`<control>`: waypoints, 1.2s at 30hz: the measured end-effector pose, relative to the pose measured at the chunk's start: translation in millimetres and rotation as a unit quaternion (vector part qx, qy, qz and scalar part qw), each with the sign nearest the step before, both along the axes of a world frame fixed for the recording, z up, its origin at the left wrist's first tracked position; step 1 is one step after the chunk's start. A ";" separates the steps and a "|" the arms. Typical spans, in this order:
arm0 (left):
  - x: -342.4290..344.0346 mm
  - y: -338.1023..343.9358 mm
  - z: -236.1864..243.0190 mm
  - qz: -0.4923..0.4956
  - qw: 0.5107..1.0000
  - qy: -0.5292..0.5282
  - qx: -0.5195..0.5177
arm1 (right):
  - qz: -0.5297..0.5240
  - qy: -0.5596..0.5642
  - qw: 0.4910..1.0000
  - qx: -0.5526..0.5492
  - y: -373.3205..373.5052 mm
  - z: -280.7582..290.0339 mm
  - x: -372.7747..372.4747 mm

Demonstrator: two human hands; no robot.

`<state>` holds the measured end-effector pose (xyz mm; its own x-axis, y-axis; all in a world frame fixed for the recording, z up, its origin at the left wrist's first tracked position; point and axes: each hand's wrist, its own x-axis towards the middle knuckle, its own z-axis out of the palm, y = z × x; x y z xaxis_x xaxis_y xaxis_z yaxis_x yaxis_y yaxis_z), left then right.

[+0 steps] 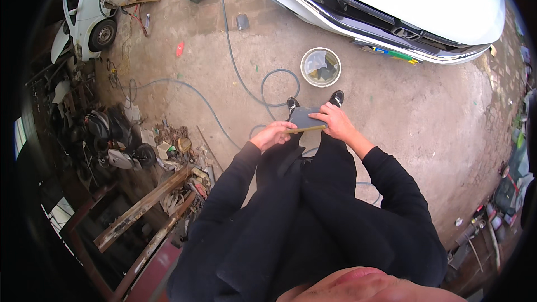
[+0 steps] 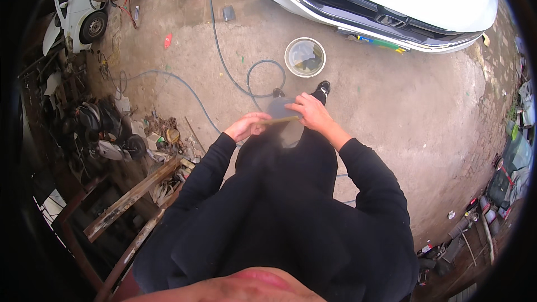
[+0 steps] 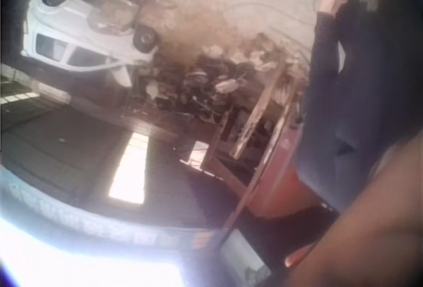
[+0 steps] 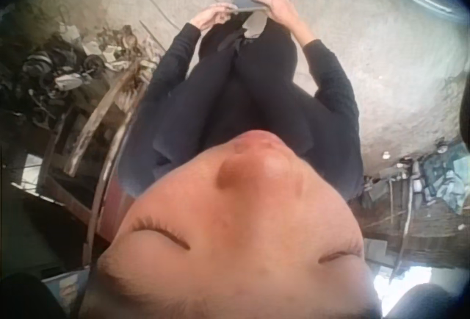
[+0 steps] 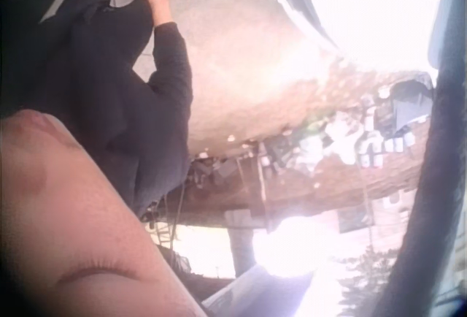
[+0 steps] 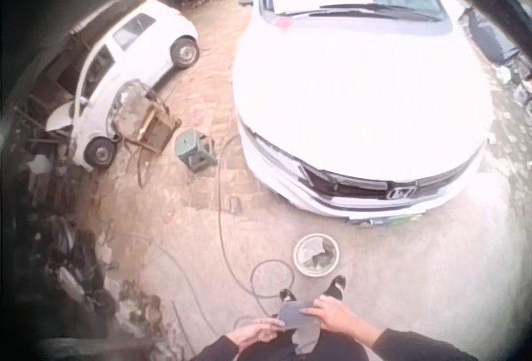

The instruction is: The person retrieves a sanding pad, wets it in a bucket of water, and then sands the hood of a white car. The person repeatedly rubs the wet sanding pad across the hood surface and occasionally touches the hood with the other hand.

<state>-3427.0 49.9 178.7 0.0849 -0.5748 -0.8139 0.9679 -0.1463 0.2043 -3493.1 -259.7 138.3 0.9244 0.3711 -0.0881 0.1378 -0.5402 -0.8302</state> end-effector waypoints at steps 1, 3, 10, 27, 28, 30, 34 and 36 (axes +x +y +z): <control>3.9 3.0 -11.7 -0.017 1.000 0.008 0.001 | -0.002 0.003 1.000 -0.004 1.9 -7.8 -4.5; 4.5 10.7 -39.6 0.048 0.999 0.003 0.001 | -0.034 0.020 0.999 -0.024 6.0 -29.6 -14.3; 11.0 36.3 -186.7 -0.159 0.944 -0.169 0.235 | -0.172 0.092 0.975 -0.110 6.3 -130.6 -18.1; 100.9 -75.7 -517.0 -0.300 0.776 -0.395 0.388 | -0.149 0.094 0.920 -0.349 33.7 -477.6 74.9; 98.4 -85.1 -533.7 -0.298 0.785 -0.382 0.387 | -0.156 0.080 0.922 -0.344 41.8 -499.5 77.4; 89.4 -94.2 -556.8 -0.287 0.779 -0.403 0.384 | -0.147 0.135 0.911 -0.362 53.5 -542.0 93.7; 66.9 -93.9 -574.0 -0.298 0.736 -0.489 0.361 | -0.116 0.165 0.894 -0.399 67.8 -594.0 124.7; 68.4 -90.8 -576.2 -0.321 0.719 -0.495 0.366 | -0.081 0.232 0.873 -0.420 74.1 -601.8 135.3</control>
<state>-3358.6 -40.9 -397.6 0.7399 -0.2021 -0.6416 0.0852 -0.9180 0.3874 -3357.8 -185.6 -463.5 0.7505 -0.1368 -0.6465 -0.2426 -0.9671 -0.0770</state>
